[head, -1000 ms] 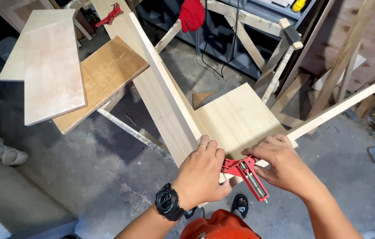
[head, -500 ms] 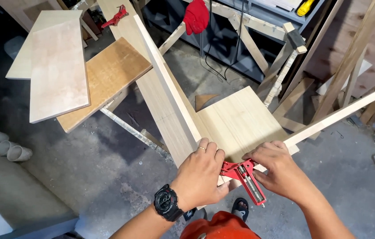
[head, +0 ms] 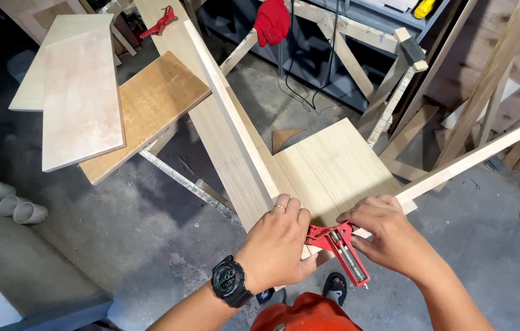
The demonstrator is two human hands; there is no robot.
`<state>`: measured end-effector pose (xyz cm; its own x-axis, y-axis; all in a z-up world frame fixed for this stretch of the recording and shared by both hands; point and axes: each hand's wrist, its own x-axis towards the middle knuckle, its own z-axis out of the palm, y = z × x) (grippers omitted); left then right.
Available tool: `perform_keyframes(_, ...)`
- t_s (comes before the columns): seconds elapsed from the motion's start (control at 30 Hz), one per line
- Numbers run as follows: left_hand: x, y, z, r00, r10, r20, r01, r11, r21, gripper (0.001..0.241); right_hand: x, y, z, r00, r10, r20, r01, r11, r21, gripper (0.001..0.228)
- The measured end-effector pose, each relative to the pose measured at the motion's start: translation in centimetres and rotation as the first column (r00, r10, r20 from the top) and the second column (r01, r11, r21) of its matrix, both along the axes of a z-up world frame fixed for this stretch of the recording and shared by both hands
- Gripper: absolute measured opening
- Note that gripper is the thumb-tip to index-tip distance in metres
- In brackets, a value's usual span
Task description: The person is assembling a wooden structure by aligning boards at right angles and securing them with corner clamps.
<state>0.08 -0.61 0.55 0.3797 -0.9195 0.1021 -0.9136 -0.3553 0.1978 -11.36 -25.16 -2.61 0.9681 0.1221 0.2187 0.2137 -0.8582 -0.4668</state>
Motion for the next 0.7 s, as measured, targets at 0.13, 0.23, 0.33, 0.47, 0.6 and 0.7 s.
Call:
perform_keyframes(0.13,0.0,0.1,0.0,0.999,0.01,-0.034,-0.009,1.0,0.008,0.052,0.0,0.5,0.3,1.0,-0.018,-0.007,0.019,1.0,0.02,0.023)
perform_keyframes(0.23,0.2,-0.1,-0.1,1.0,0.008,-0.028,-0.007,1.0,0.028,0.056,-0.1,0.4,0.2,1.0,-0.025,-0.016,0.025,1.0,0.006,0.024)
perform_keyframes(0.33,0.2,0.2,0.0,1.0,0.008,-0.024,-0.007,0.999,0.042,0.058,-0.1,0.6,0.3,0.999,-0.023,-0.026,0.023,1.0,0.006,0.025)
perform_keyframes(0.47,0.2,0.6,0.1,0.999,0.004,-0.046,-0.004,1.0,0.009,0.053,-0.2,1.2,0.5,0.999,-0.03,-0.024,0.03,1.0,0.002,0.024)
perform_keyframes(0.6,0.2,0.4,0.2,0.996,0.012,-0.089,-0.009,0.999,0.038,0.056,-0.2,0.8,0.2,1.0,-0.016,-0.004,0.016,1.0,-0.014,0.023)
perform_keyframes(0.7,0.3,0.3,0.3,0.999,-0.006,-0.033,0.007,1.0,0.026,0.054,-0.1,0.3,-0.1,0.999,-0.027,-0.017,0.027,1.0,-0.003,0.027)
